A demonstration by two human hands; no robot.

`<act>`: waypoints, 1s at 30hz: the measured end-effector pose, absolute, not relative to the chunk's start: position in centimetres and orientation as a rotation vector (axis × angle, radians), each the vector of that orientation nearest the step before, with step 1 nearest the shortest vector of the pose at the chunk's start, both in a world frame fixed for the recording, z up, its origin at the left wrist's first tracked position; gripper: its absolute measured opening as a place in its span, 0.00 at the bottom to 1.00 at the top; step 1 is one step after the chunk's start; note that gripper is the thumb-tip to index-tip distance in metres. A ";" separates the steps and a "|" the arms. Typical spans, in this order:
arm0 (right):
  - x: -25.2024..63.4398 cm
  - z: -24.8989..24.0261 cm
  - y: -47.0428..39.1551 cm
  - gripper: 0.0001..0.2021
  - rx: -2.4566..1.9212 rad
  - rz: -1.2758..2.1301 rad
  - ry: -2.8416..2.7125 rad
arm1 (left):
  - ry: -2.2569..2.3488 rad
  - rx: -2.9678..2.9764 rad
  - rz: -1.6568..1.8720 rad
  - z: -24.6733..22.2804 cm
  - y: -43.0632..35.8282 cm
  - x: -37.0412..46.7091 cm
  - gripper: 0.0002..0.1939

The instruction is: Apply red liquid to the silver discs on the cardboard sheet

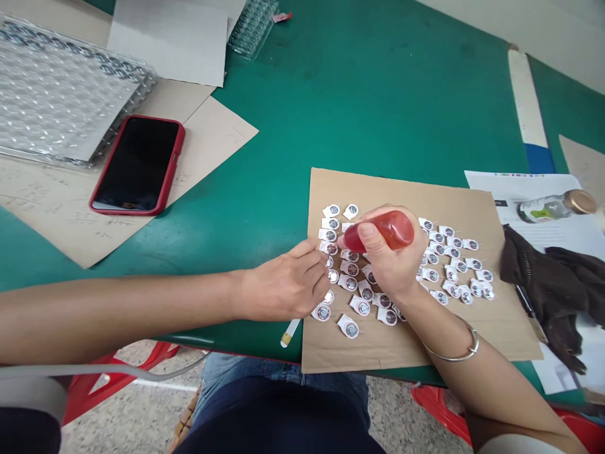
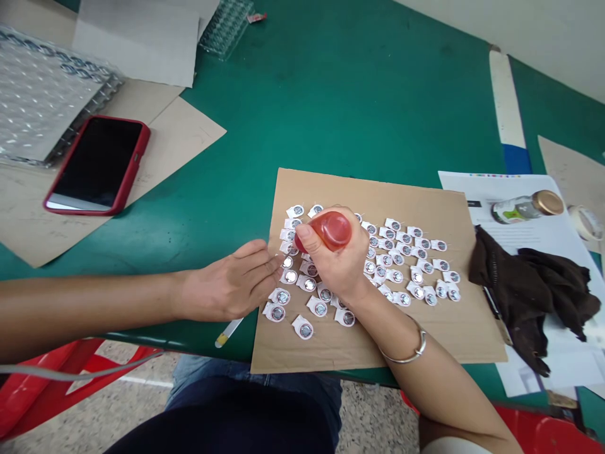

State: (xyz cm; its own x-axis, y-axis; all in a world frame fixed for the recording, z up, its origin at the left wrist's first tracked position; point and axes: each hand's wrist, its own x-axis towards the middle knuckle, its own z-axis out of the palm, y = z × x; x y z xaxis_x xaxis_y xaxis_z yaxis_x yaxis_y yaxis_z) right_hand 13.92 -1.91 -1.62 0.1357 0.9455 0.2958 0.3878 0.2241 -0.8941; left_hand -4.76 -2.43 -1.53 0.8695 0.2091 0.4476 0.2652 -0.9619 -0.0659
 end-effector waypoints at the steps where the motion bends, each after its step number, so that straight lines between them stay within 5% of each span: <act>1: 14.0 -1.7 -1.9 0.11 -1.357 0.669 -1.439 | -0.372 -2.915 -0.672 -1.5 -2.4 -4.8 0.14; 30: 14.6 -1.2 -2.0 0.10 -1.280 0.431 -1.611 | -0.400 -3.011 -0.743 -1.5 -1.6 -5.0 0.14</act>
State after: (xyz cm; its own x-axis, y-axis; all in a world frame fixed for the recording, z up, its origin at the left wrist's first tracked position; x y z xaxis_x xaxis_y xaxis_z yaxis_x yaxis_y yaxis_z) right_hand 14.62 -1.97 -1.21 0.0519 0.8797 0.4726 0.5263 0.3781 -0.7616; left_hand -4.99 -1.65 -1.48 0.8544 0.2428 0.4595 0.2496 -0.9672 0.0469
